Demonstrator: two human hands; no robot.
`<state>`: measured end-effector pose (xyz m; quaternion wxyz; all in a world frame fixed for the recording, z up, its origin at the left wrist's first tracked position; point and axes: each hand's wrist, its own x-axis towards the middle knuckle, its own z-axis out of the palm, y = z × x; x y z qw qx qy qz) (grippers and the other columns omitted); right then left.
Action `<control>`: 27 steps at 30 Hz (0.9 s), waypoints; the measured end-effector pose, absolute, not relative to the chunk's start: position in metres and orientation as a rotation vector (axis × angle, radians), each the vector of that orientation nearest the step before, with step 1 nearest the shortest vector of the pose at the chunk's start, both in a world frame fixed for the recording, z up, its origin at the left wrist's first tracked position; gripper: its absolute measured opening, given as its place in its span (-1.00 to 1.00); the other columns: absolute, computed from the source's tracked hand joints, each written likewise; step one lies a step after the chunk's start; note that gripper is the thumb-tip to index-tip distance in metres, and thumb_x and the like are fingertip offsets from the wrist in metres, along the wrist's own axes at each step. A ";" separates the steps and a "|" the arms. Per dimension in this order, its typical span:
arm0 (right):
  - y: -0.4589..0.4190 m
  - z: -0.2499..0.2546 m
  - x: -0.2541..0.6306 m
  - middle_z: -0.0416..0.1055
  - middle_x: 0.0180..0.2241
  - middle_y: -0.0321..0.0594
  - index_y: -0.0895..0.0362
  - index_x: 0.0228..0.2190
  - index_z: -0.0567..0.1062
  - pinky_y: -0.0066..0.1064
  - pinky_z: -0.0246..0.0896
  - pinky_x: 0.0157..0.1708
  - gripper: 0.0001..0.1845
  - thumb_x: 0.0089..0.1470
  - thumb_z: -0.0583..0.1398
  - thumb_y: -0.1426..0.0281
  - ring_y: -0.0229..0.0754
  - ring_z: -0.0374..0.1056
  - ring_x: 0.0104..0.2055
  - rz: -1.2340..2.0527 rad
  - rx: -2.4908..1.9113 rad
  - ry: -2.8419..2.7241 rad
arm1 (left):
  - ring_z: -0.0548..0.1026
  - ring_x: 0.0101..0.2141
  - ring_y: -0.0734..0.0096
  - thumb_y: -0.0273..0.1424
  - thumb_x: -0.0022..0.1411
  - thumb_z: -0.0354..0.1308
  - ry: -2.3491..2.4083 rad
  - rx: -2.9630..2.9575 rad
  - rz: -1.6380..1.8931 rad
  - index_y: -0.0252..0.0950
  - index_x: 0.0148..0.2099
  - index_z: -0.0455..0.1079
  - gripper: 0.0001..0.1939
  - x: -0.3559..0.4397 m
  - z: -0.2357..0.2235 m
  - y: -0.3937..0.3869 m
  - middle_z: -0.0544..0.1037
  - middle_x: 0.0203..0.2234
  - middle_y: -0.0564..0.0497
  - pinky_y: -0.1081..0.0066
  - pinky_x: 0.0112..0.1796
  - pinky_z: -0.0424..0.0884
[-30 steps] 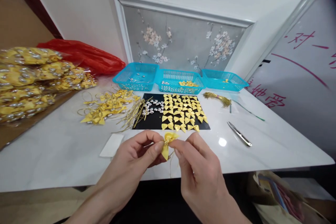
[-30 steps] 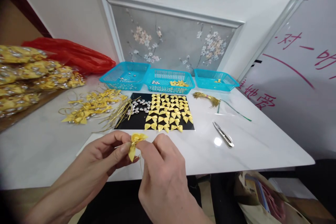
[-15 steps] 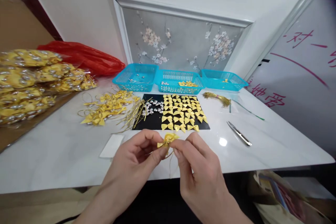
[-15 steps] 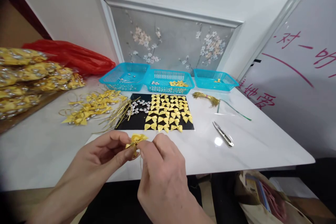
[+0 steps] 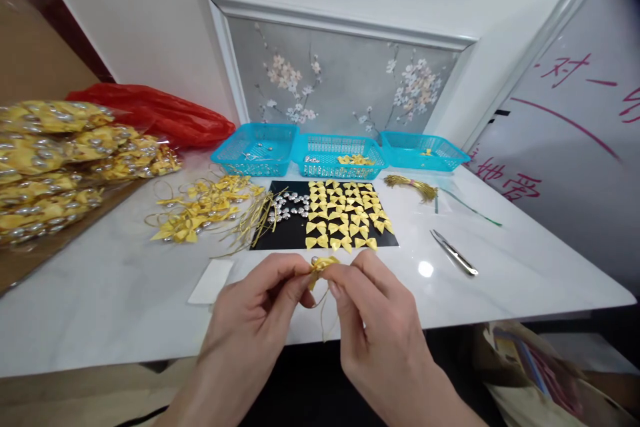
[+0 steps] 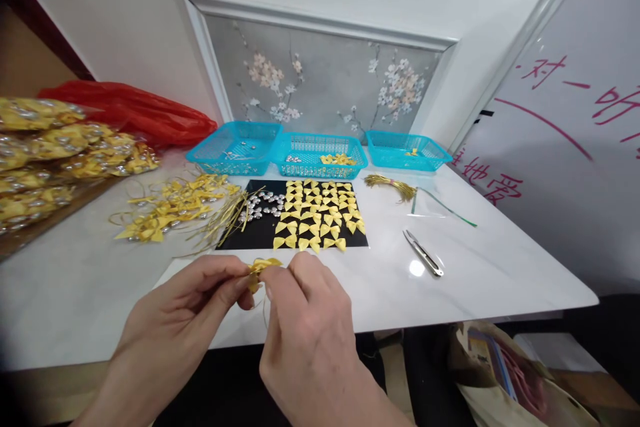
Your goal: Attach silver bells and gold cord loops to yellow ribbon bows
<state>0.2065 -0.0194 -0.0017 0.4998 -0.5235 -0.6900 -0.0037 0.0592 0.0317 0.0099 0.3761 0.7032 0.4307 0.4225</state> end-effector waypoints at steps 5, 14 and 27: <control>-0.019 -0.002 0.206 0.23 -0.44 -0.19 0.20 -0.25 0.48 -0.39 0.16 -0.48 -0.73 0.16 0.02 0.64 -0.19 0.19 -0.45 0.004 -1.267 -1.647 | 0.49 -0.49 0.48 -0.43 0.26 0.16 1.079 1.784 1.051 -0.12 -0.34 0.44 -0.88 0.060 0.009 0.032 0.51 -0.55 0.19 0.55 -0.41 0.40; -0.020 -0.004 0.206 0.25 -0.44 -0.18 0.22 -0.24 0.48 -0.39 0.18 -0.48 -0.75 0.21 0.02 0.62 -0.20 0.20 -0.46 0.003 -1.260 -1.628 | 0.43 -0.48 0.49 -0.40 0.22 0.21 0.986 1.584 0.968 -0.20 -0.39 0.50 -0.88 0.060 0.018 0.034 0.49 -0.56 0.14 0.55 -0.40 0.40; -0.018 -0.007 0.206 0.23 -0.45 -0.23 0.20 -0.27 0.47 -0.39 0.20 -0.47 -0.77 0.22 0.03 0.61 -0.22 0.22 -0.46 -0.001 -1.267 -1.604 | 0.39 -0.47 0.51 -0.29 0.17 0.31 0.883 1.241 0.859 -0.27 -0.41 0.51 -0.82 0.058 0.019 0.037 0.45 -0.55 0.13 0.45 -0.27 0.49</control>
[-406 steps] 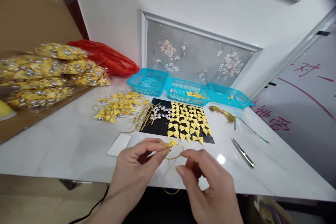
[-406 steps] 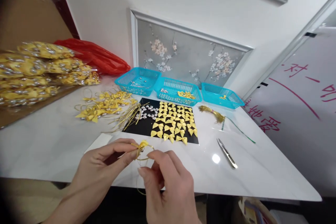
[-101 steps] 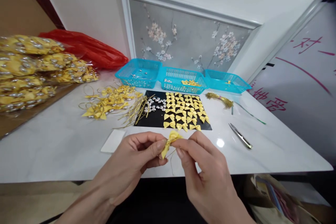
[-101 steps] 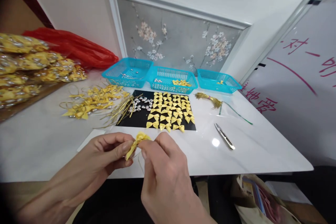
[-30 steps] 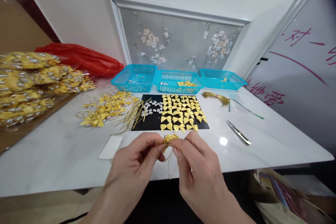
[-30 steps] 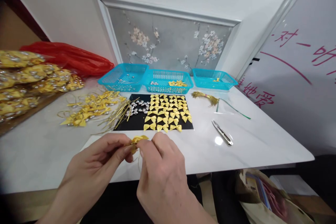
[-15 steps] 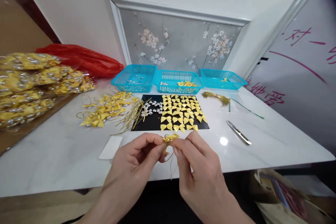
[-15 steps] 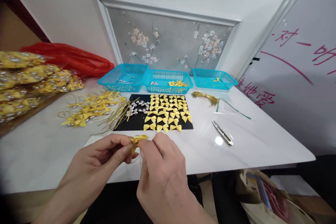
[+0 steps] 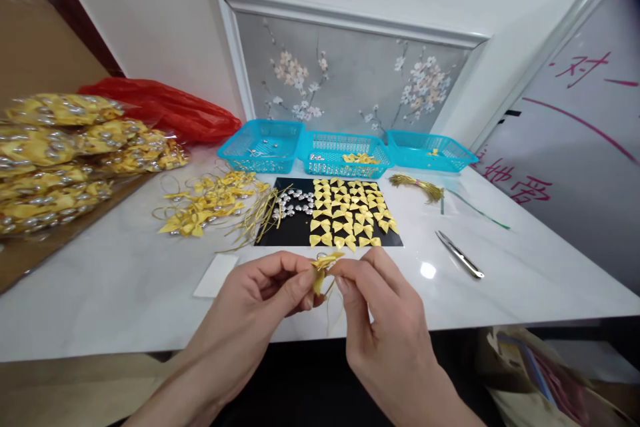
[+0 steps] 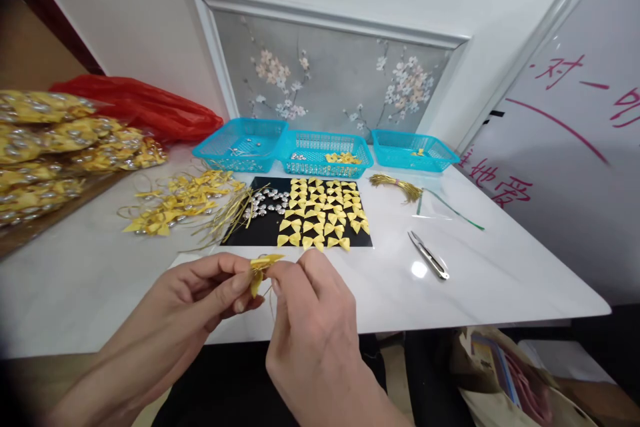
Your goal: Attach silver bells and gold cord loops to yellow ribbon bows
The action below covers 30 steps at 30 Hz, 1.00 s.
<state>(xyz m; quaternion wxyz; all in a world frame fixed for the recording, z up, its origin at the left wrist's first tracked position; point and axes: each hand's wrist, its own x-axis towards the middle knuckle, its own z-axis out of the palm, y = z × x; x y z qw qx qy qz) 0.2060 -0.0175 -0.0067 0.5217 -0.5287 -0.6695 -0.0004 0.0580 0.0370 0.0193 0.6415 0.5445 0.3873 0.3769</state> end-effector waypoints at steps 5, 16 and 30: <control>-0.020 -0.004 0.205 0.25 -0.43 -0.23 0.19 -0.27 0.45 -0.39 0.20 -0.46 -0.78 0.23 0.03 0.59 -0.22 0.23 -0.45 0.057 -1.271 -1.619 | 0.51 -0.40 0.39 -0.37 0.13 0.32 0.898 1.355 0.864 -0.19 -0.27 0.44 -0.87 0.060 0.020 0.034 0.57 -0.45 0.10 0.45 -0.32 0.48; -0.020 0.018 0.224 0.37 -0.21 -0.25 0.06 -0.24 0.47 -0.47 0.38 -0.24 -0.80 0.23 0.12 0.58 -0.28 0.36 -0.23 0.274 -1.219 -1.654 | 0.53 -0.38 0.39 -0.34 0.21 0.22 1.005 1.651 0.888 -0.16 -0.32 0.48 -0.94 0.060 0.025 0.033 0.56 -0.43 0.11 0.49 -0.33 0.44; -0.016 0.006 0.220 0.34 -0.15 -0.18 0.13 -0.23 0.50 -0.60 0.37 -0.22 -0.63 0.12 0.07 0.77 -0.33 0.38 -0.15 0.072 -1.066 -1.755 | 0.55 -0.35 0.42 -0.29 0.25 0.23 0.811 1.384 0.820 -0.20 -0.32 0.47 -0.88 0.053 0.026 0.030 0.59 -0.45 0.09 0.53 -0.26 0.45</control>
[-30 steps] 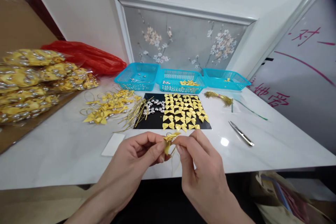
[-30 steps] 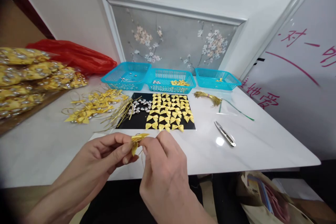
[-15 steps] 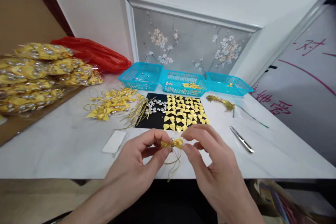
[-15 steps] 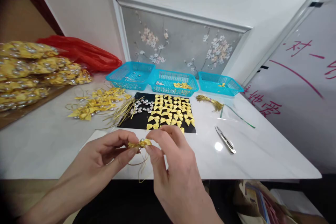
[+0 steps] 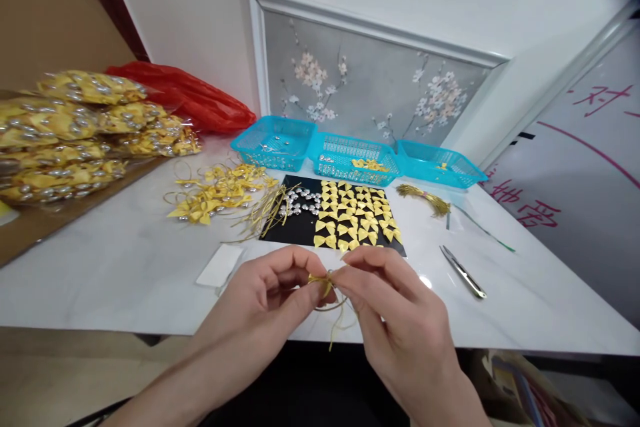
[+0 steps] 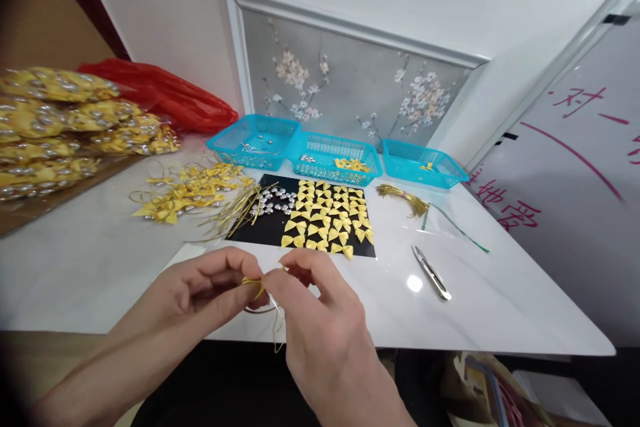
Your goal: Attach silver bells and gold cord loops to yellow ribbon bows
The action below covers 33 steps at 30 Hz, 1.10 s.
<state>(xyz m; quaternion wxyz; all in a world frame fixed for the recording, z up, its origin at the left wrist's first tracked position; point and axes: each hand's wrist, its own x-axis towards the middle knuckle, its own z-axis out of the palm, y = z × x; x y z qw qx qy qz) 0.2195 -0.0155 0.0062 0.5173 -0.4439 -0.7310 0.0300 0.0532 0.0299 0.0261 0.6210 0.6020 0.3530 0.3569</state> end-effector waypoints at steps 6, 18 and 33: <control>-0.014 0.007 0.219 0.41 -0.22 -0.24 0.12 -0.25 0.49 -0.63 0.35 -0.17 -0.69 0.15 0.10 0.73 -0.33 0.37 -0.13 0.105 -1.050 -1.767 | 0.58 -0.31 0.39 -0.32 0.26 0.22 0.828 1.447 0.828 -0.19 -0.30 0.44 -0.91 0.053 0.023 0.029 0.60 -0.41 0.09 0.50 -0.24 0.48; -0.014 0.008 0.221 0.37 -0.23 -0.20 0.18 -0.25 0.48 -0.59 0.31 -0.15 -0.68 0.15 0.06 0.75 -0.32 0.35 -0.18 0.192 -1.053 -1.789 | 0.59 -0.35 0.44 -0.39 0.32 0.13 0.953 1.907 0.867 -0.10 -0.23 0.42 -0.93 0.056 0.020 0.030 0.61 -0.40 0.19 0.52 -0.30 0.44; -0.015 0.012 0.220 0.37 -0.24 -0.21 0.17 -0.26 0.46 -0.57 0.30 -0.10 -0.77 0.20 0.09 0.68 -0.31 0.35 -0.13 0.132 -1.097 -1.716 | 0.51 -0.42 0.42 -0.39 0.26 0.17 0.964 1.810 0.914 -0.15 -0.36 0.50 -0.86 0.056 0.023 0.035 0.57 -0.50 0.14 0.53 -0.35 0.40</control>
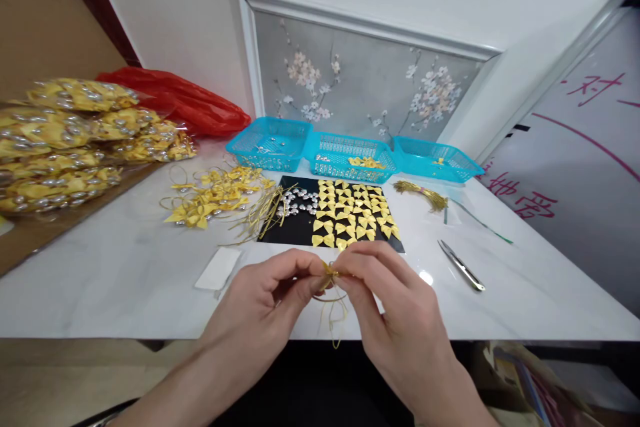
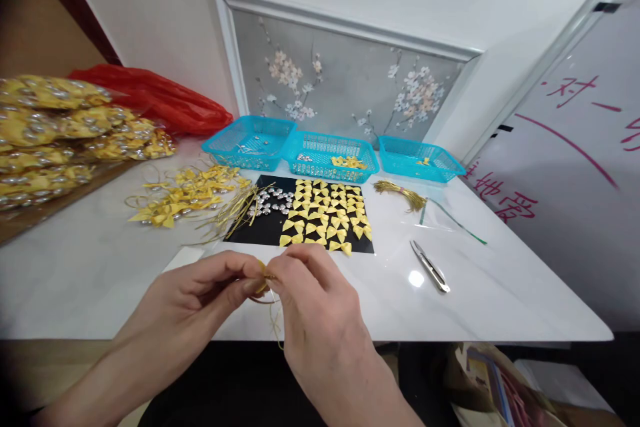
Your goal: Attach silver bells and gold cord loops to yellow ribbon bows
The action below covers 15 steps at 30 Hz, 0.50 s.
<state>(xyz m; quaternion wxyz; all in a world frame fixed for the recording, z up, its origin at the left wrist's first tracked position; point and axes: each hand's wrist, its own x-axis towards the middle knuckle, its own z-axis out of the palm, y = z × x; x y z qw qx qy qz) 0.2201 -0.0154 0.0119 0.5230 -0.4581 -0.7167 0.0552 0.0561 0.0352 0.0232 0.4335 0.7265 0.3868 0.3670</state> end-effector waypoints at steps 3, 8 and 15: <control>-0.023 0.014 0.215 0.37 -0.28 -0.23 0.15 -0.28 0.47 -0.56 0.32 -0.18 -0.86 0.20 0.15 0.59 -0.29 0.36 -0.19 0.057 -1.150 -1.618 | 0.49 -0.43 0.42 -0.38 0.21 0.21 0.956 1.656 0.923 -0.18 -0.40 0.50 -0.88 0.056 0.024 0.038 0.55 -0.52 0.13 0.53 -0.37 0.41; -0.029 0.006 0.206 0.39 -0.40 -0.29 0.12 -0.25 0.46 -0.49 0.29 -0.41 -0.90 0.25 0.14 0.51 -0.29 0.36 -0.43 0.122 -1.239 -1.662 | 0.46 -0.42 0.44 -0.39 0.20 0.21 0.978 1.608 0.945 -0.20 -0.40 0.49 -0.88 0.055 0.025 0.038 0.53 -0.51 0.12 0.55 -0.38 0.38; -0.023 0.000 0.203 0.39 -0.38 -0.25 0.14 -0.26 0.47 -0.45 0.31 -0.35 -0.83 0.27 0.09 0.56 -0.25 0.39 -0.38 0.142 -1.242 -1.631 | 0.41 -0.37 0.45 -0.33 0.30 0.18 0.878 1.465 0.893 -0.21 -0.36 0.44 -0.84 0.052 0.019 0.037 0.46 -0.48 0.12 0.52 -0.28 0.39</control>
